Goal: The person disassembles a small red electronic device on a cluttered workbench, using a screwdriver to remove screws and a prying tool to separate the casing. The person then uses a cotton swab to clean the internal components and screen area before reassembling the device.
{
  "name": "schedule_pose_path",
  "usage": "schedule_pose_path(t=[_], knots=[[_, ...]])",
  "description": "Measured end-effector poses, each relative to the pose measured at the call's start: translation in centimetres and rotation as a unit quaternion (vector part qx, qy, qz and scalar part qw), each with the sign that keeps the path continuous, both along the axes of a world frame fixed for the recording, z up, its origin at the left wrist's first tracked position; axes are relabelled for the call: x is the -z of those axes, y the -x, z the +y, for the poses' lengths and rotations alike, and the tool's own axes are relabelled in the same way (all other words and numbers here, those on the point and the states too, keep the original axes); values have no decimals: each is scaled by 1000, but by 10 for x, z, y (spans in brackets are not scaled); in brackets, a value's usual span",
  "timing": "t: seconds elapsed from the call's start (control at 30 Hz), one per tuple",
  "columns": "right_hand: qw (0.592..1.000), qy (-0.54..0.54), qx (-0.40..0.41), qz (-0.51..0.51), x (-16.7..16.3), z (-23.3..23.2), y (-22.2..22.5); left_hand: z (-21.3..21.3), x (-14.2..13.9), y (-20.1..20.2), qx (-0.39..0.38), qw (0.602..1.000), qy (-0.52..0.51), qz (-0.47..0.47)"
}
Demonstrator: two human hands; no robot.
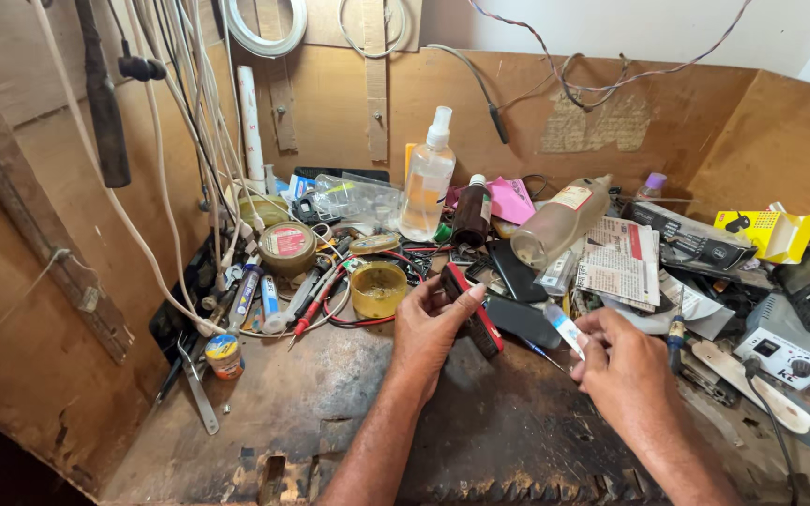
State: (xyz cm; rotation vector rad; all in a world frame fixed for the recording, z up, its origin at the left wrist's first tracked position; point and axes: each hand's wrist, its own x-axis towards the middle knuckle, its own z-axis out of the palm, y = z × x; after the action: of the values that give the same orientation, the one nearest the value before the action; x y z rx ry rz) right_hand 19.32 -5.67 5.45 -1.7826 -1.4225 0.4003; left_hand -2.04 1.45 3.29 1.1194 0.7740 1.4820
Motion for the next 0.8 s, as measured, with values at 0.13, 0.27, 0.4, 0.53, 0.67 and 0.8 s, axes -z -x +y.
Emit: schedule_pose_path(t=[0.13, 0.27, 0.4, 0.53, 0.67, 0.8], knots=[[996, -16, 22, -83, 3, 3, -4, -2, -5, 1, -20, 999, 25, 7], [995, 22, 36, -93, -4, 4, 1, -5, -9, 1, -9, 998, 64, -1], [984, -101, -42, -138, -12, 2, 18, -6, -10, 2, -3, 998, 57, -16], [982, -52, -70, -169, -22, 5, 30, -7, -13, 2, 7, 998, 62, -30], [984, -56, -58, -157, -25, 9, 30, -8, -17, 2, 10, 997, 73, -25], [984, 11, -57, -169, -25, 16, 23, -10, -17, 2, 14, 997, 67, -21]])
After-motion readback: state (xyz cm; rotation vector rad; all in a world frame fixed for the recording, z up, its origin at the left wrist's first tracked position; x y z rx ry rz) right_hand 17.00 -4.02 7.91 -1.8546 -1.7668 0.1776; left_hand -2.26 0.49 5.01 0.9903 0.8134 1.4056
